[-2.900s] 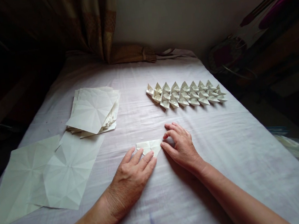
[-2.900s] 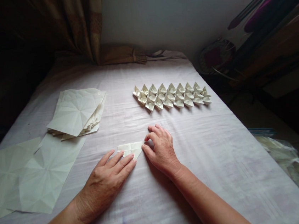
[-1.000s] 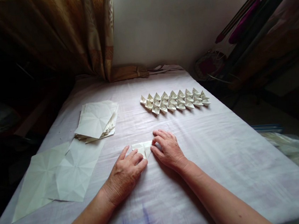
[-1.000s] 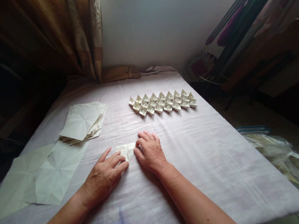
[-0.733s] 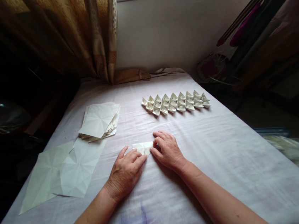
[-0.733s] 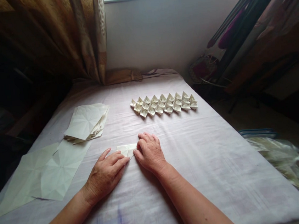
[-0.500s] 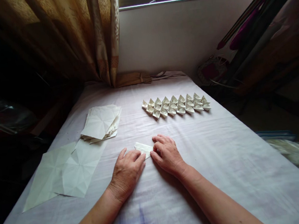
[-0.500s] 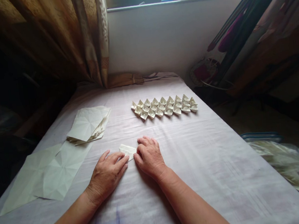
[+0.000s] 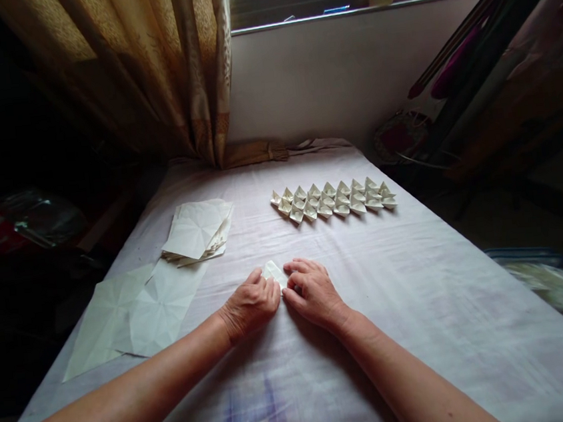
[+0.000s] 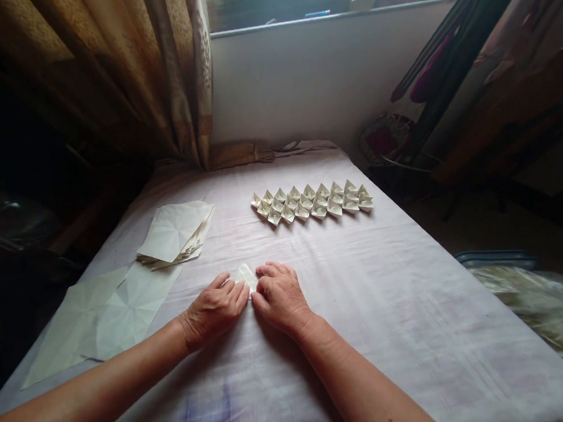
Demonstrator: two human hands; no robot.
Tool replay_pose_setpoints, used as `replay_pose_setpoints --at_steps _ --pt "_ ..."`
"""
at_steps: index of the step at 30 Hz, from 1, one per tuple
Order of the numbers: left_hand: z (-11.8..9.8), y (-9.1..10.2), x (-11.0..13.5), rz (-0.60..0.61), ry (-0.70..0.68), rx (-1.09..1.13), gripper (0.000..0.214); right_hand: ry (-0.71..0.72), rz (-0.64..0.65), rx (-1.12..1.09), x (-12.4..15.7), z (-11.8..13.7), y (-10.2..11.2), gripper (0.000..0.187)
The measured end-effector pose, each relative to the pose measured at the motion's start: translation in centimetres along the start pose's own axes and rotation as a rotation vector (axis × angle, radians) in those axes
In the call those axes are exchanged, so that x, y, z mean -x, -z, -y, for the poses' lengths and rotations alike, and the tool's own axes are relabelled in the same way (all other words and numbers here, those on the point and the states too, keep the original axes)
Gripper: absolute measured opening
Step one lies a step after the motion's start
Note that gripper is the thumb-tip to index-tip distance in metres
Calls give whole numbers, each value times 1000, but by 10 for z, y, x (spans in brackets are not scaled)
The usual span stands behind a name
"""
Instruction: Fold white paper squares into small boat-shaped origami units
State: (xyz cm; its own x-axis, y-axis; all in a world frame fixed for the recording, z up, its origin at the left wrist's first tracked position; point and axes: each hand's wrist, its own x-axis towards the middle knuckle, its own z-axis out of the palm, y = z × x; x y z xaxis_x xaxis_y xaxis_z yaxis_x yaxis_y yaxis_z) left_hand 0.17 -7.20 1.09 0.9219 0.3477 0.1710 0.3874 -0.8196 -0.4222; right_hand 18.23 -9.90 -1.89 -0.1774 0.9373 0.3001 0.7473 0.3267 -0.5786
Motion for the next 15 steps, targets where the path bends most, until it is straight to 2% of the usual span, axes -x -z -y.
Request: replay_pose_setpoints --at_steps 5,11,13,15 --pt "-1 -1 -7 3 -55 -19 26 14 -17 -19 -1 -4 -4 10" --pt "-2 -1 -11 39 -37 3 24 63 -18 -13 -4 -11 -1 11" --pt "0 0 -10 46 -16 18 24 121 15 -19 -4 -15 4 1" --pt "2 0 -8 44 2 39 24 189 44 -19 -4 -19 7 21"
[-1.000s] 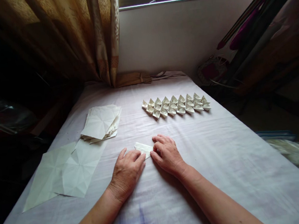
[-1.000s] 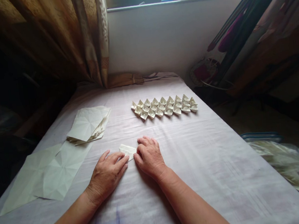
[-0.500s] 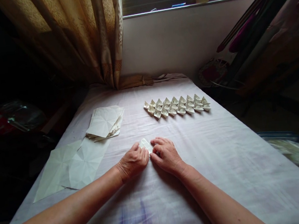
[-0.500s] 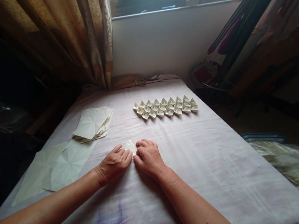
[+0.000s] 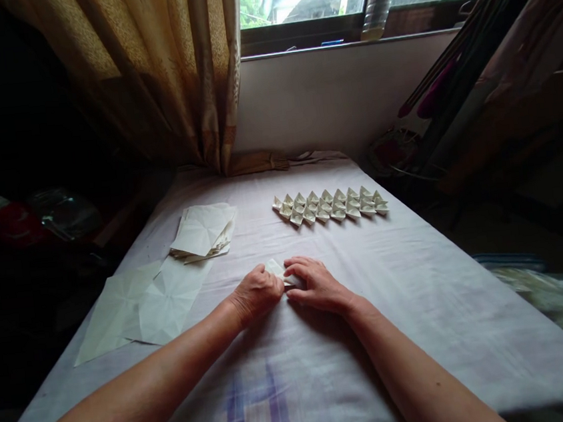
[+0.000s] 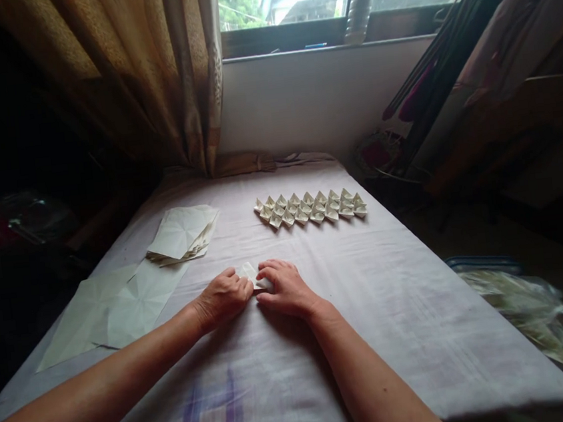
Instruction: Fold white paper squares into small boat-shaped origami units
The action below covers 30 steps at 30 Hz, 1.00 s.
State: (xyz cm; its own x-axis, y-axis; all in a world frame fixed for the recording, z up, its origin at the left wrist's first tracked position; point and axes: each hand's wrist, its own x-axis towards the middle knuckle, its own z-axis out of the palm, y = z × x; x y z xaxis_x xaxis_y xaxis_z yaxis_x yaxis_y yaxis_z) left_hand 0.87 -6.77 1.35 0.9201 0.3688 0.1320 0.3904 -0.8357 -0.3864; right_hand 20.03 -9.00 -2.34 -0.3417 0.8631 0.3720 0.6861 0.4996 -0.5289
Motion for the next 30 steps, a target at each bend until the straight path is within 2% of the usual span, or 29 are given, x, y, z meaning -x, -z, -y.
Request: replay_pose_setpoints --at_steps 2,6,11,14,17,19,21,26,30 --pt "2 1 3 -11 13 27 24 51 5 16 0 -4 1 31" --pt "4 1 9 -52 77 92 22 101 -41 74 -2 -4 0 11" --pt "-3 0 18 -127 246 188 15 185 -78 98 -3 16 0 13" --pt "-8 -4 22 -170 330 247 15 218 -79 41 -2 25 1 12" --pt "-7 -10 25 -220 360 308 14 93 -145 -37 -1 20 3 15" --pt "-2 -15 28 -256 342 353 17 -19 -214 -16 -1 9 5 22" --pt "2 -19 29 -294 299 399 21 -105 -246 18 -1 -1 7 22" --pt "8 -30 23 -375 210 466 21 -167 -156 58 4 -5 10 24" --pt "13 -32 16 -355 131 497 21 -218 -126 68 10 1 11 25"
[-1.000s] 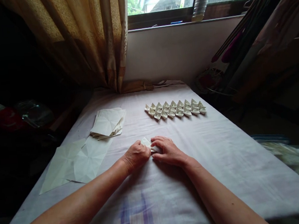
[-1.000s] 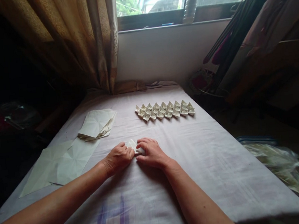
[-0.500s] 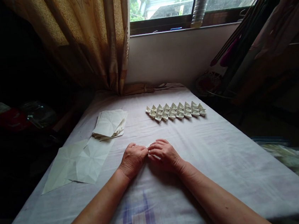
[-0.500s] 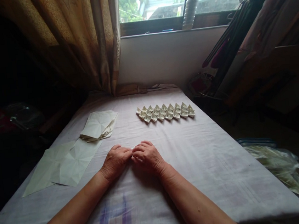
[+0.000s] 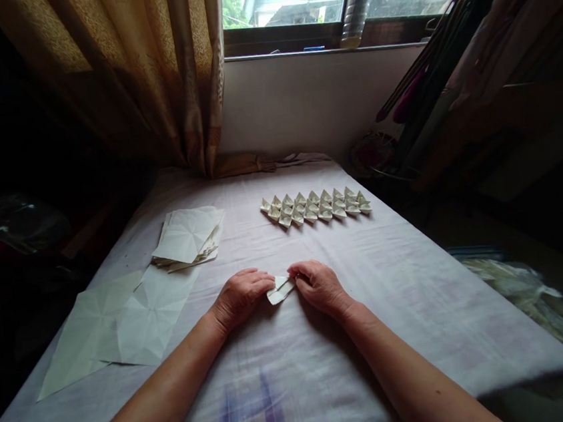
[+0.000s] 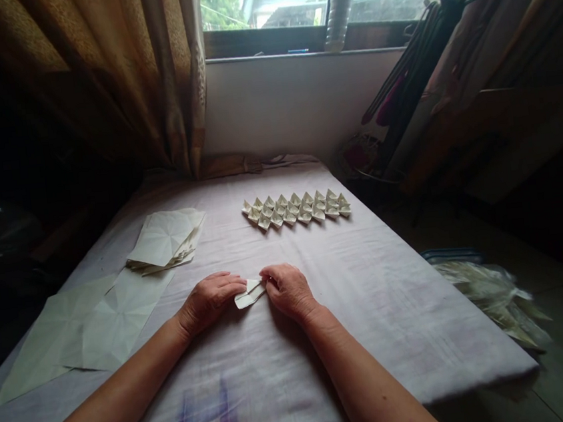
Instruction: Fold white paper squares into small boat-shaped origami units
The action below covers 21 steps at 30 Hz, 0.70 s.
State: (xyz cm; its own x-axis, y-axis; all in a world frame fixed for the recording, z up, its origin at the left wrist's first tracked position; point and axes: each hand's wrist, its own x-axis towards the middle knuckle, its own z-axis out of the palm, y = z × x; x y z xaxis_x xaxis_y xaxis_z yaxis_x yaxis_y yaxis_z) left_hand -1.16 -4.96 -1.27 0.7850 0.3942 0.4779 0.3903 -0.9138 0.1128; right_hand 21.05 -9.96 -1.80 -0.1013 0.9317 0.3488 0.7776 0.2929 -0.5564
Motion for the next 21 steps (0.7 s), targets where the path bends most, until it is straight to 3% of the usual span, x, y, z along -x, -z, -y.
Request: replay_pose_setpoints --at_steps 4,7,11,15,21 --pt "6 7 -2 101 -37 6 22 -23 29 -21 5 1 2 30" --pt "8 18 -2 243 -47 -44 31 -23 50 -44 7 2 4 30" --pt "-1 31 -5 351 34 -37 37 -10 82 -86 8 -1 7 27" --pt "-16 31 -5 306 146 -25 25 -6 103 -118 7 -3 9 22" --pt "-27 17 2 223 234 -24 27 -17 159 -155 1 -6 14 19"
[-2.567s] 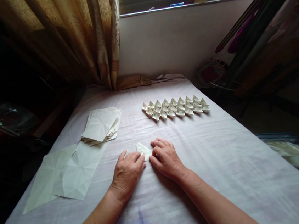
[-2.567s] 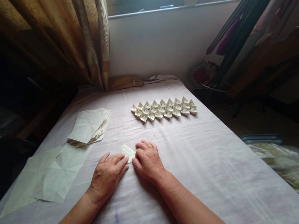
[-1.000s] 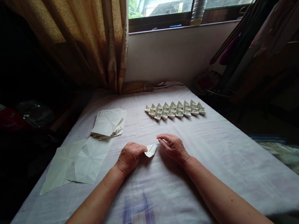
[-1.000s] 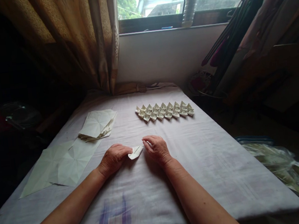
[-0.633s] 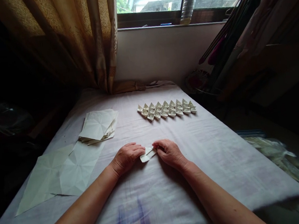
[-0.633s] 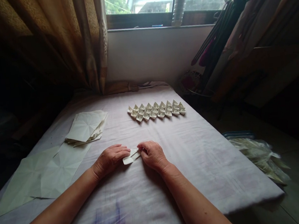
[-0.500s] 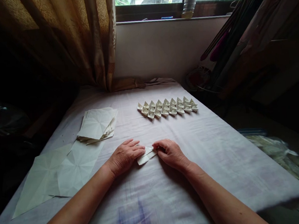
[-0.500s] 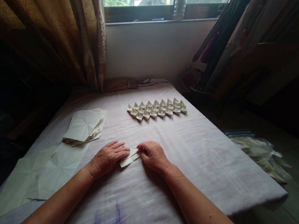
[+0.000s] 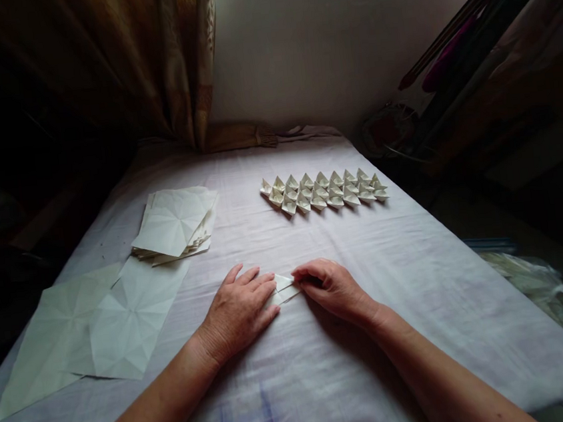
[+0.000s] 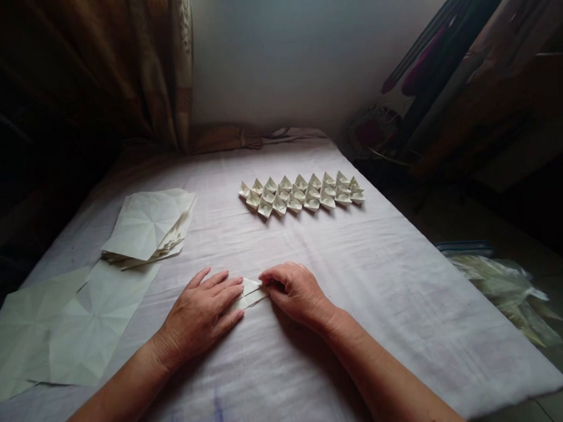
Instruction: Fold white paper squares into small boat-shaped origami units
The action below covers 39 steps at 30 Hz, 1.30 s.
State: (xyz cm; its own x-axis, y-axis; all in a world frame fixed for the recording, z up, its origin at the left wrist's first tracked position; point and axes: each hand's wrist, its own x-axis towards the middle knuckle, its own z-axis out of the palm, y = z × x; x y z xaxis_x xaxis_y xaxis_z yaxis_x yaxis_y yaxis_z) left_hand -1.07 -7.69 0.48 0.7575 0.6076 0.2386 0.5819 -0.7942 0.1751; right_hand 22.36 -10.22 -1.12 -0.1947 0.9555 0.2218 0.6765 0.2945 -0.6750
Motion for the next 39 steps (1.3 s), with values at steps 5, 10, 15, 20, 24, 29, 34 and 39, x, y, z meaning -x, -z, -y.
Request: replay_pose_setpoints --at_steps 5,10,15,20,24,29,34,39 --pt "1 -2 0 -24 11 49 34 28 20 -16 -2 -1 4 20" --pt "3 -3 0 -26 16 63 34 20 45 -3 -1 -1 4 18" --pt "4 -4 1 -29 22 82 31 40 63 -29 0 -1 8 17" --pt "2 -3 0 -31 50 100 31 48 71 -27 0 2 9 15" --pt "-1 -4 0 -46 64 96 32 86 42 73 2 5 4 19" --pt "-1 -5 0 -42 60 92 31 198 6 193 4 9 -1 15" --pt "-4 0 1 -85 47 67 33 283 -32 273 2 14 -6 15" --pt "-8 1 4 -79 99 56 22 226 -70 198 1 13 -13 15"
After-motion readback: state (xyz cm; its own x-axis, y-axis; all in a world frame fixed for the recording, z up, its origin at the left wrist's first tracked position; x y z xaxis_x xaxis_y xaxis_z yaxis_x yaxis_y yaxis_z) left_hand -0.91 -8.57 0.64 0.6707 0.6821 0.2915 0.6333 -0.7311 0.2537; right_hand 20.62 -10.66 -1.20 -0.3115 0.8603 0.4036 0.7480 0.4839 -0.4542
